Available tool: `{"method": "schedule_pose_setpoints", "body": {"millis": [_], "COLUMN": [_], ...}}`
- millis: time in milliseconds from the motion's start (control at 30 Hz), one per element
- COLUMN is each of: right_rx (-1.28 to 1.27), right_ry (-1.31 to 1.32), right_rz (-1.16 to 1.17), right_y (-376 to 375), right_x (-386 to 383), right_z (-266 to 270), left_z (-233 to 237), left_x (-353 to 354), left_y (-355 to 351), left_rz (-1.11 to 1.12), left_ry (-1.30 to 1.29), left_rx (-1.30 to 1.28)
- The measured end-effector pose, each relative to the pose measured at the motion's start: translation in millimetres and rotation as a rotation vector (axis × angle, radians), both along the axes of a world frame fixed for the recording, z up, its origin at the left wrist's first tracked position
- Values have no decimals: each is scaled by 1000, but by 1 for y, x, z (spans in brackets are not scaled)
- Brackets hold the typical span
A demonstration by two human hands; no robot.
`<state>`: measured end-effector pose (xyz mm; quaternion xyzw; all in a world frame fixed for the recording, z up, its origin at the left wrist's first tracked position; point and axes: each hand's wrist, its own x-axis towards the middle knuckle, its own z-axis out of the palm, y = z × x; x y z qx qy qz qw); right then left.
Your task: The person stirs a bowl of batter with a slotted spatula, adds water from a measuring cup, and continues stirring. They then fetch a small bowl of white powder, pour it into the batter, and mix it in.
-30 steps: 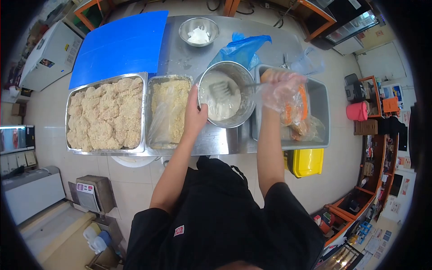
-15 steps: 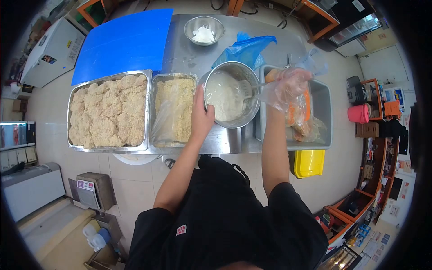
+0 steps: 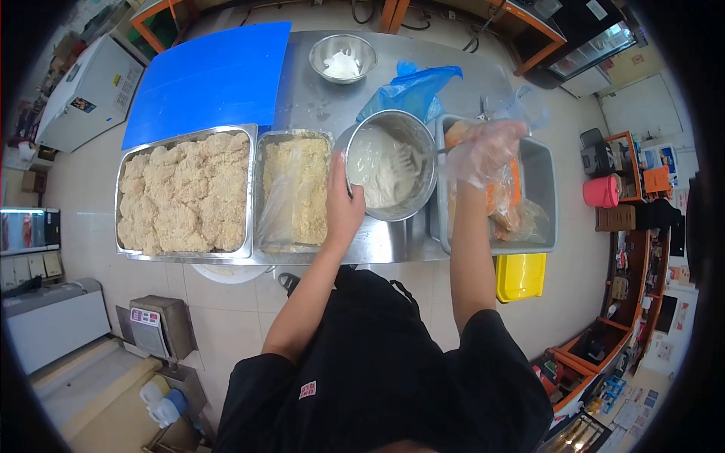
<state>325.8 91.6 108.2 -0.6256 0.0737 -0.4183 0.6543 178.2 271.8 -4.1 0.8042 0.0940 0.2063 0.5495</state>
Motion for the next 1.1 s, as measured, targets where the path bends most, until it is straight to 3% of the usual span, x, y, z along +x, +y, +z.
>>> {"method": "schedule_pose_setpoints", "body": {"millis": [33,100,167,267,367,467,533,600,667,767,867,967,1067,1100], "right_rx": [-252,-308,75,206,-3,305,-326,-366,167,-108,235,512,262,323], "right_ry": [-38,-8,131,-87,149,-25,-35,14,138,67,102,22,120,101], "right_rz": [-221,-246,158,185,154,194,-93,-115,153,-31,257,186,308,279], "right_y": [-13,-12,10,-5,1,-2,-15,-19,-18,-37,-13,-13,-13,-14], "right_x": [19,18,-17,-9,-2,-16,5,10,-10,4,-12,-19,-14,-11], "right_z": [-26,-24,22,13,-8,36,-16,-20,12,-20,-2,26,-9,-3], "left_z": [5,8,5,7,9,9,14,16,10,9,8,12,10,9], "left_x": [-2,-3,-1,-4,-2,-3,-7,-3,-4,-6,-3,-4,-4,-1], "left_y": [-3,-3,-3,-6,-6,-6,-10,-8,-6,-9,-8,-8,-9,-8], "left_rz": [-1,1,14,21,40,40,47,43,43,69,72,53,90,85], "left_ry": [-2,-13,-26,2,-16,-27,-10,-21,-30,-9,-41,-19,-42,-44], "left_rx": [8,2,-34,-25,-21,33,22,25,27,10,35,14,-12,-5]}}
